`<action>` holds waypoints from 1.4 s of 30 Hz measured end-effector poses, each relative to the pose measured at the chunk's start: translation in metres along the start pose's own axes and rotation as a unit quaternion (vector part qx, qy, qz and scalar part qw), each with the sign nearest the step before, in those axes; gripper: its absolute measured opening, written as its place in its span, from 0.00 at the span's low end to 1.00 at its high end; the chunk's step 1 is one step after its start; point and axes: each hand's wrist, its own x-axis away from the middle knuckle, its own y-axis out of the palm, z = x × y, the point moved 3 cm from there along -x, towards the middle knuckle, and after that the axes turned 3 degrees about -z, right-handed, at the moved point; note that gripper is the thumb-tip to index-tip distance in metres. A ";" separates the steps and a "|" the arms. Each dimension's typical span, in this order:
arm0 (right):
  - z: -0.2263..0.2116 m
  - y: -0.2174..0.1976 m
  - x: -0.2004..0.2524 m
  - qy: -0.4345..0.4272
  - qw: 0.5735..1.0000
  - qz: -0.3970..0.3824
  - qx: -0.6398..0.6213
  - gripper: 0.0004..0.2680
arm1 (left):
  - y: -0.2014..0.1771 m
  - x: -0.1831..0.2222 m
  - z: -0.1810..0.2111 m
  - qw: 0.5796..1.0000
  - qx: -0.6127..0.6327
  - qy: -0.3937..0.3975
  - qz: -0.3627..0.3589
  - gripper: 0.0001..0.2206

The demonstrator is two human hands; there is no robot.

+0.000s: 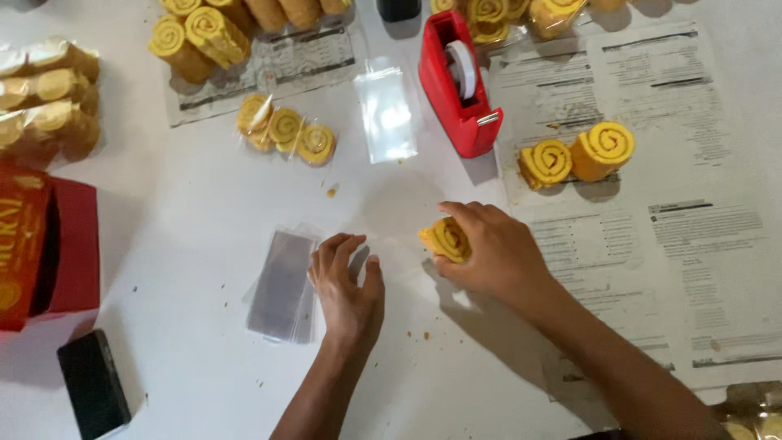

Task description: The person picks up a spiral cake and slides it into a plastic bag, then moves the packaged cake into a blue plastic crate.

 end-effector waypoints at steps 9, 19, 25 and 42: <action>-0.044 0.074 -0.006 -0.053 0.995 0.089 -0.002 0.25 | 0.000 0.000 -0.037 0.993 -0.097 0.046 -0.041 0.15; -0.034 0.079 0.002 -0.052 0.990 0.089 -0.091 0.31 | 0.004 0.002 -0.035 0.971 -0.214 0.065 -0.086 0.18; -0.030 0.076 0.005 -0.073 0.988 0.100 -0.095 0.30 | 0.007 -0.002 -0.037 0.964 -0.237 0.078 -0.097 0.15; 0.000 0.067 0.004 0.040 0.985 0.107 -0.130 0.11 | -0.006 0.004 -0.021 0.971 0.237 -0.010 -0.041 0.20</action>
